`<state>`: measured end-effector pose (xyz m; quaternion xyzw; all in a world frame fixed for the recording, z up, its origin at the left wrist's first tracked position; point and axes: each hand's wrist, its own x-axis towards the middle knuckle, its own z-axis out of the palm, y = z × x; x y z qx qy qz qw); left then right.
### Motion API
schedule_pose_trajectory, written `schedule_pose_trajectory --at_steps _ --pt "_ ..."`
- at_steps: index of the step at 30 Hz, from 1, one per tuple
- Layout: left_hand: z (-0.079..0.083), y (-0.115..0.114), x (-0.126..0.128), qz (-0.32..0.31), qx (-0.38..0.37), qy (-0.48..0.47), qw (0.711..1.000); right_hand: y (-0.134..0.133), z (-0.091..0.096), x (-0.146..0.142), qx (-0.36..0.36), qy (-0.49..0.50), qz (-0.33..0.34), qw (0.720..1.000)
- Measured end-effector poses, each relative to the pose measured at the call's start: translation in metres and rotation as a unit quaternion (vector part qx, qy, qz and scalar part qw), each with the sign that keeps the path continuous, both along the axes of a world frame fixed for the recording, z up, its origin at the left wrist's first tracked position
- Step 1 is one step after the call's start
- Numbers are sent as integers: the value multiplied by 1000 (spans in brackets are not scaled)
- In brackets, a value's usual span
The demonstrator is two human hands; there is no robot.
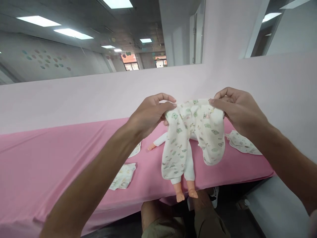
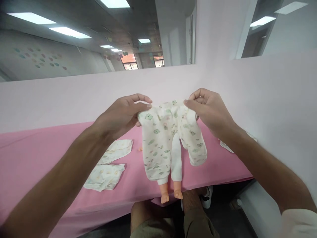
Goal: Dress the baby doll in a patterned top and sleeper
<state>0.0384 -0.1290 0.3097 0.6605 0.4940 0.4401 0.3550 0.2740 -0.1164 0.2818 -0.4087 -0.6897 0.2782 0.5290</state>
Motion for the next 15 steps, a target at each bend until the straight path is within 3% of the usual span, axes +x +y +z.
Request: schedule_pose_trajectory --at_steps 4,9,15 --pt "1 -3 27 -43 31 -11 999 -5 2 -14 -33 62 48 996" --pt "-11 -5 49 -79 52 25 995 -14 -8 -20 -61 4 91 994" --pt "-19 -5 52 -100 44 41 993 -10 -25 -19 -45 -46 58 996"
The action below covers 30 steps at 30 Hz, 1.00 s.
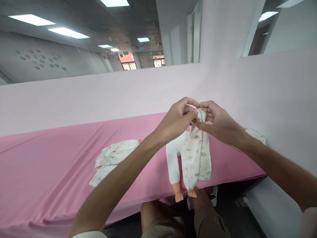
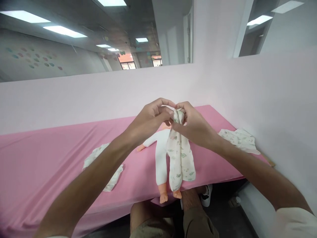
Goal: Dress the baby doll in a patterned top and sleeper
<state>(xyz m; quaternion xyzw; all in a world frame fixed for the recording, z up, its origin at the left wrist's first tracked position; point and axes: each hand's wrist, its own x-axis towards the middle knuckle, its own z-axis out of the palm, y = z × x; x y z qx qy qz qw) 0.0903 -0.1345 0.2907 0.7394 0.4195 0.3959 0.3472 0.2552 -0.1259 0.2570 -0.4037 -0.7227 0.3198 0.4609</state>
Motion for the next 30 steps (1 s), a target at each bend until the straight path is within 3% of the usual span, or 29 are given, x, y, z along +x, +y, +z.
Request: schedule_pose_trajectory --at_steps 3,6,9,12,15,17,19,22,24,26,28,30 --pt "-11 -1 -12 26 64 -7 998 4 1 3 6 31 -20 999" --pt "-45 2 -24 61 81 -37 994 6 7 8 2 91 -11 996" --pt "-99 6 -24 8 -45 -81 996 9 11 10 -2 186 18 982" --pt "-150 3 -9 -75 -164 -179 967 19 10 11 -21 265 24 964" --pt "-180 -5 6 -94 -258 -248 929 37 -1 18 -45 292 -25 955" --pt "-186 -12 10 -71 -290 -282 912 52 -15 26 -70 288 -77 952" --pt "-181 -20 10 -51 -308 -325 893 62 -37 36 -107 240 -117 958" --pt "-166 -29 6 -37 -329 -372 867 64 -75 52 -176 53 -132 974" --pt "-156 -32 2 -28 -339 -390 856 55 -97 60 -184 -42 -116 975" --pt "-150 -34 0 -12 -349 -402 847 40 -113 65 -149 -53 -55 986" --pt "-148 -35 -1 -8 -361 -402 842 24 -123 67 -100 -17 73 992" --pt "-148 -36 -2 -23 -369 -395 841 10 -133 65 -70 35 205 976"
